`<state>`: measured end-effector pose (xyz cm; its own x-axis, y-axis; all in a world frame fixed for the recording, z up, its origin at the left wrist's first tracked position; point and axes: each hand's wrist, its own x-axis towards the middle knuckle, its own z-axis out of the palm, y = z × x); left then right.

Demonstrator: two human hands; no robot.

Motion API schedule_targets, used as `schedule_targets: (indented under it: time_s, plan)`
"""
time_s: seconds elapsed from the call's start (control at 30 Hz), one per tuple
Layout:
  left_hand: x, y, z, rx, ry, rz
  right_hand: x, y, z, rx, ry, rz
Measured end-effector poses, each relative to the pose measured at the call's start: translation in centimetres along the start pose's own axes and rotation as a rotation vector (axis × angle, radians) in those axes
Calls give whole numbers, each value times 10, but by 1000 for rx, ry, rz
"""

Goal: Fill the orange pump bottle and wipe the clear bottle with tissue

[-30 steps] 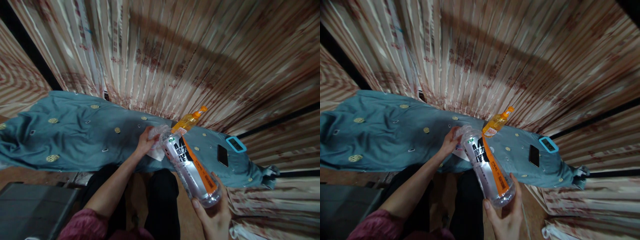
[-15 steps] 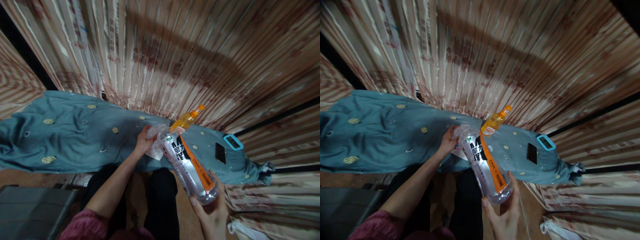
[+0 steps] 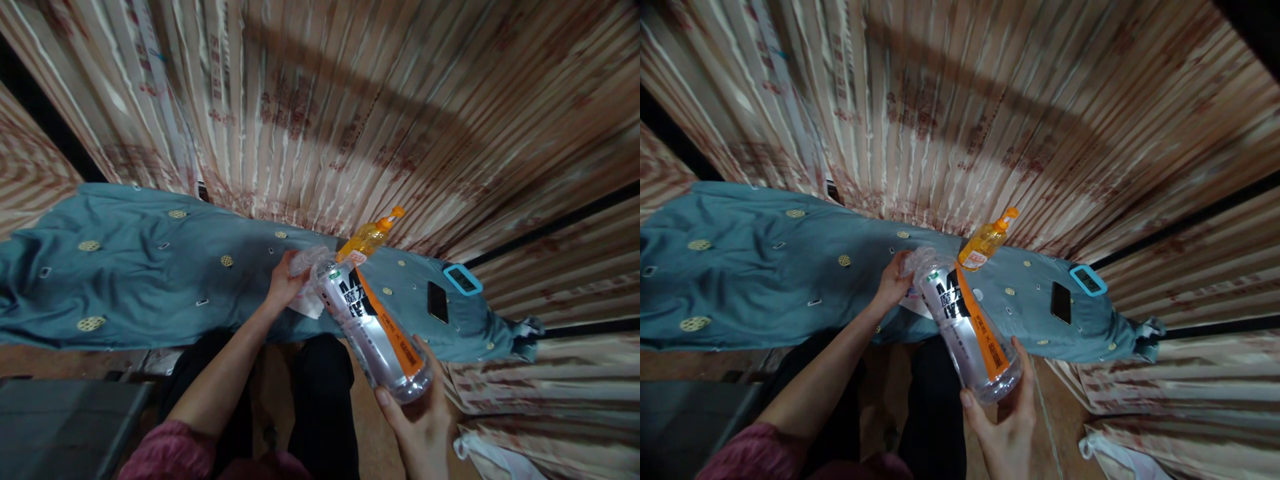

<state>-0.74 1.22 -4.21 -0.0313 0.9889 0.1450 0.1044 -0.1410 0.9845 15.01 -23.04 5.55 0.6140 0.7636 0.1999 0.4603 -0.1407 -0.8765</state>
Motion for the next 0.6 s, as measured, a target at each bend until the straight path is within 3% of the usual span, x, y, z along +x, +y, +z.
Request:
schedule_targets:
  time_s: [0.17,0.4,0.6]
  plan:
    - [0,-4,2,2,5,-12,0,5,-1,5,-2,-8]
    - [1,-4,4,-4,17,-16,6,32,-7,52,-54,-51]
    - [1,-4,5,-18,26,-26,2,19,-3,17,-11,-33]
